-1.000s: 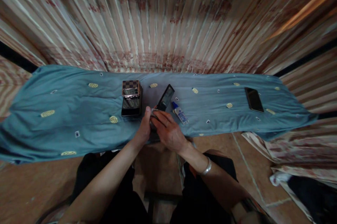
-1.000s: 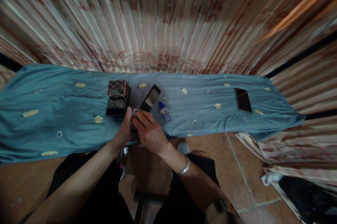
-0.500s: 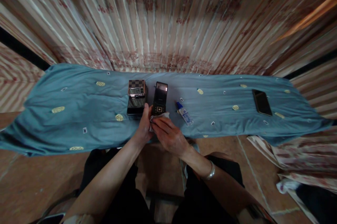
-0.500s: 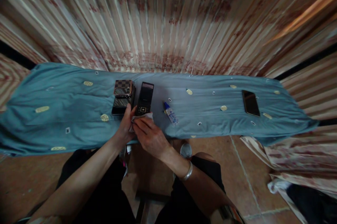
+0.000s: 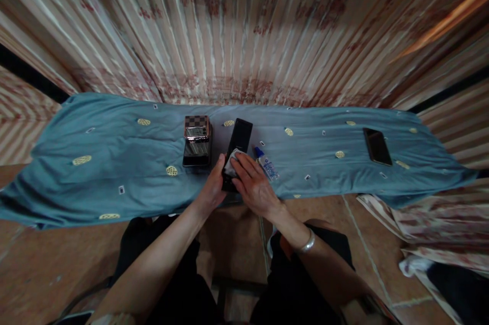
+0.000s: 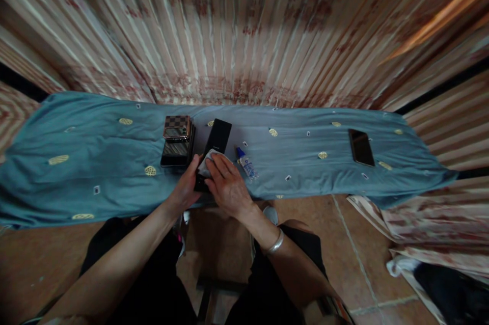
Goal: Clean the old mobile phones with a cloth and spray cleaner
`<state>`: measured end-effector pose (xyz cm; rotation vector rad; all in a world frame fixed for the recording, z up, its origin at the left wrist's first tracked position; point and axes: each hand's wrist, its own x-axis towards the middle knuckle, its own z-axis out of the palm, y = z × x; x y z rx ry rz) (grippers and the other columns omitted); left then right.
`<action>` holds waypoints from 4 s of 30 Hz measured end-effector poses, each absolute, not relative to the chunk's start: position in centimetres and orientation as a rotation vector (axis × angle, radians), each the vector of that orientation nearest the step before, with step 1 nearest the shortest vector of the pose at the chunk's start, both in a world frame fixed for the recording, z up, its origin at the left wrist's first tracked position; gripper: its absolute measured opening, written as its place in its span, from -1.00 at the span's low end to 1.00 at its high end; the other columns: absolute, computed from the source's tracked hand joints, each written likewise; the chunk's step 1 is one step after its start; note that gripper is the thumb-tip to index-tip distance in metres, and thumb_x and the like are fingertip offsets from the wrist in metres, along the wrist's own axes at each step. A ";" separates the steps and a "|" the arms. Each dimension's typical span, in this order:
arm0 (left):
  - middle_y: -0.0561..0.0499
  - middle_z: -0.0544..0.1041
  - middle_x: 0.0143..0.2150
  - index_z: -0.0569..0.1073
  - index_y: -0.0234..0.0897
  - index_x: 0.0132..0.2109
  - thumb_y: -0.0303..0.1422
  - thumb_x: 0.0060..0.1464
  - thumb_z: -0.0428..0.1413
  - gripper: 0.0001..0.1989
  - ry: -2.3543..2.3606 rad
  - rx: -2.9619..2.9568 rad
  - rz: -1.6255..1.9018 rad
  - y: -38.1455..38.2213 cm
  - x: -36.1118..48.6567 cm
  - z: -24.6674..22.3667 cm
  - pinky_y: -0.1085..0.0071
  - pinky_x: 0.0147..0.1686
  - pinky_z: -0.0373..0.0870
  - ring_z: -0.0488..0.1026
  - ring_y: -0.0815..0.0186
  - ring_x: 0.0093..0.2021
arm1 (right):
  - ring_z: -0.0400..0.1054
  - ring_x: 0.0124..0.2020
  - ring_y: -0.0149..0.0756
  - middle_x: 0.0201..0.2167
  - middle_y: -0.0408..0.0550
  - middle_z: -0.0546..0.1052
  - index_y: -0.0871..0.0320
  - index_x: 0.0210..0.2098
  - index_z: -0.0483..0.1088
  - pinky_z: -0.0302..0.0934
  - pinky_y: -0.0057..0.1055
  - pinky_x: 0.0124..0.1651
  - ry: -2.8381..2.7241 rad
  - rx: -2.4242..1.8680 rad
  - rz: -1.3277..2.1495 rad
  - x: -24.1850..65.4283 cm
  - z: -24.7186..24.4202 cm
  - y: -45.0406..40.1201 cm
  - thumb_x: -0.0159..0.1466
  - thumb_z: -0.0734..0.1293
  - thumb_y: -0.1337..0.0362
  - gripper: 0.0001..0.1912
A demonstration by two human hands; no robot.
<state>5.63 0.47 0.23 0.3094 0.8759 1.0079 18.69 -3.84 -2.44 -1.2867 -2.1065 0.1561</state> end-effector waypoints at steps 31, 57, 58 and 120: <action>-0.05 0.68 -0.33 0.59 -0.39 -0.08 -0.30 0.37 0.01 -0.70 0.978 0.190 1.014 1.7 4.6 1.2 0.46 -0.33 0.51 0.60 0.32 -0.39 | 0.04 0.50 -0.15 0.49 0.14 0.13 0.12 0.42 0.17 0.10 -0.07 0.47 -1.894 -1.194 0.568 18.0 -2.0 -6.0 0.47 0.13 0.35 -0.46; 0.00 0.53 -0.51 0.48 -0.26 -0.33 0.09 0.33 -0.10 -0.44 0.893 0.324 0.923 0.8 5.5 1.5 0.50 -0.57 0.33 0.44 0.38 -0.57 | 0.47 0.00 -0.15 -0.01 0.13 0.62 0.20 -0.04 0.58 0.48 -0.18 0.11 -2.149 -1.171 0.127 18.3 -1.3 -5.1 0.45 0.23 0.38 -0.73; 0.00 0.53 -0.51 0.48 -0.25 -0.33 0.10 0.33 -0.11 -0.44 0.895 0.322 0.928 0.7 5.6 1.4 0.50 -0.57 0.33 0.45 0.38 -0.56 | 0.46 0.01 -0.15 0.00 0.13 0.62 0.20 -0.05 0.58 0.46 -0.17 0.15 -2.152 -1.168 0.119 18.1 -1.2 -5.1 0.46 0.22 0.39 -0.72; -0.08 0.68 -0.05 0.60 -0.31 -0.13 -0.11 0.29 0.11 -0.65 0.755 0.393 1.190 -0.9 7.8 0.9 0.31 0.26 0.35 0.48 0.18 0.23 | 0.41 0.11 -0.03 0.15 0.26 0.52 0.29 0.18 0.45 0.32 -0.02 0.24 -1.944 -1.300 -0.020 19.1 -1.1 -2.0 0.45 0.12 0.35 -0.58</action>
